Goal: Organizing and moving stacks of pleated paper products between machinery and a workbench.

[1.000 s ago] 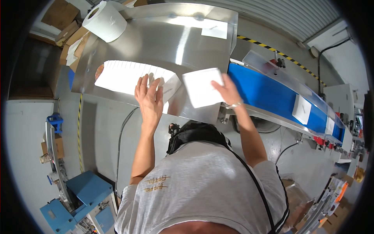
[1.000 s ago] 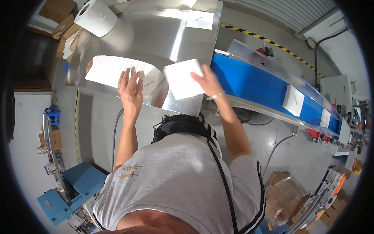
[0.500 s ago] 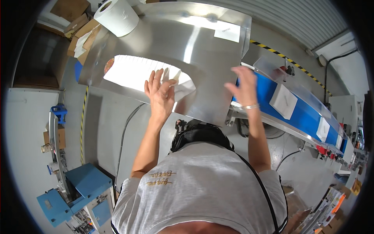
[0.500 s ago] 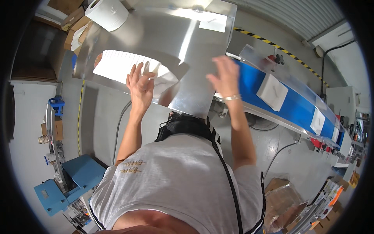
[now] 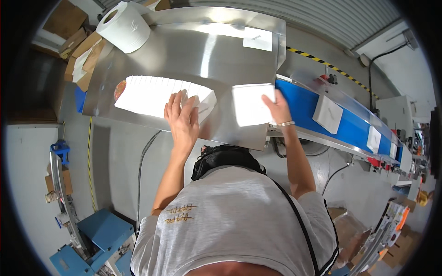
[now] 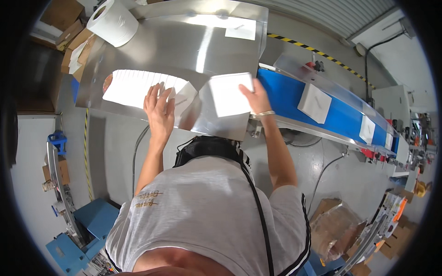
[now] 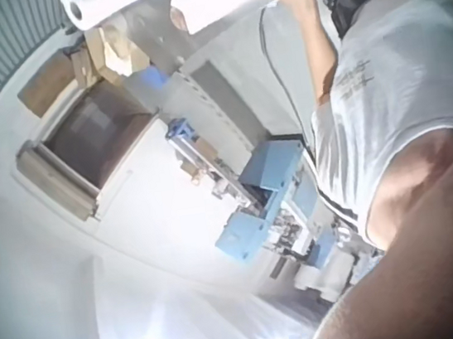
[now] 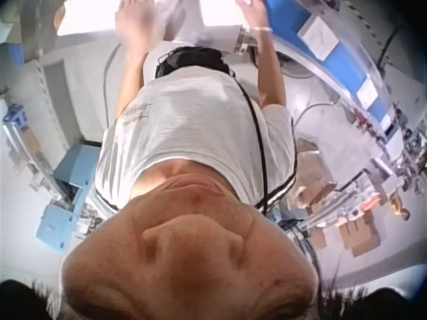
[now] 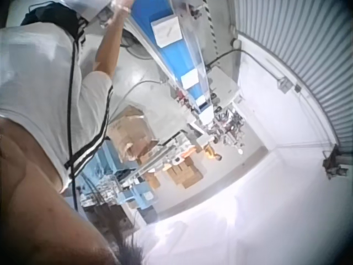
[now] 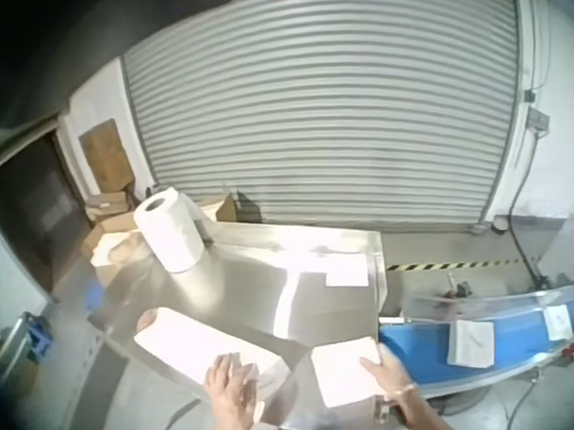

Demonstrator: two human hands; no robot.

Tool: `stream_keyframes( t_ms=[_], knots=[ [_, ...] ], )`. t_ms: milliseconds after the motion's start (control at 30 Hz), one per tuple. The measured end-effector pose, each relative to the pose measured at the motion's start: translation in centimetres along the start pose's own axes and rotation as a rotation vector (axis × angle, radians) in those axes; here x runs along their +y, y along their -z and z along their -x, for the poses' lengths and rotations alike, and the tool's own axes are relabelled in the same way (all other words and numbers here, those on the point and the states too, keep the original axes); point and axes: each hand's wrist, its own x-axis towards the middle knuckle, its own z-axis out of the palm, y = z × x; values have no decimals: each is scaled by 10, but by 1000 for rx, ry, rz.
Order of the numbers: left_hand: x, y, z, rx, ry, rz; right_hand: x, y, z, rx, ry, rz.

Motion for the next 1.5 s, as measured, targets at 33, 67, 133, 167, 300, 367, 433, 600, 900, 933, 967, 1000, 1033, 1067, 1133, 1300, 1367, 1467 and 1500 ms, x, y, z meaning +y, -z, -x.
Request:
stream_keyframes(
  t_ms=[33, 67, 133, 167, 300, 367, 433, 600, 900, 933, 967, 1000, 1033, 1067, 1133, 1300, 1367, 1467, 1500],
  knots=[
    [1, 0, 0, -2, 1, 5, 8, 18, -3, 176, 24, 208],
    [0, -1, 1, 6, 6, 22, 13, 34, -2, 296, 30, 248],
    [-1, -1, 2, 16, 18, 36, 16, 69, -5, 390, -160, 376],
    [-2, -1, 3, 23, 8, 44, 11, 78, -5, 415, -185, 419],
    [0, -2, 0, 26, -11, 57, 13, 97, -6, 387, -116, 585],
    [3, -1, -2, 17, 8, 57, 11, 89, -3, 769, -26, 1512],
    [5, 0, -1, -6, 43, 69, -24, 72, -5, 607, 97, 1297],
    [1, 0, 2, -37, 39, 73, -80, -26, -11, -379, 278, 470],
    [2, 8, -9, -115, 48, 62, -52, -73, -24, -521, 638, 376],
    [-5, 6, -7, -87, 60, 33, -63, -61, -8, -545, 50, 165],
    [-8, 7, -7, -54, 42, -23, -47, -53, -5, -432, 21, 20],
    [-11, 7, -8, -59, 38, -15, -28, -39, -3, -314, -8, -124],
    [-15, 6, -8, -61, 37, 3, -23, -19, -1, -121, 31, 93],
    [-18, 6, -7, -63, 39, 14, -18, -1, -2, 67, 33, 320],
    [-13, 5, -8, -25, 41, 22, 34, 49, -4, 305, 127, 303],
    [-15, 3, -9, -1, 45, 80, 28, 105, 7, 813, 32, 1078],
    [-11, 3, -10, -4, 58, 100, 4, 90, 8, 825, 288, 1234],
    [-11, 2, -8, -30, 64, 99, -28, 27, -5, 25, 376, 616],
    [-11, 3, -7, -33, 60, 100, -52, -10, -5, -205, 270, 393]
  ],
)
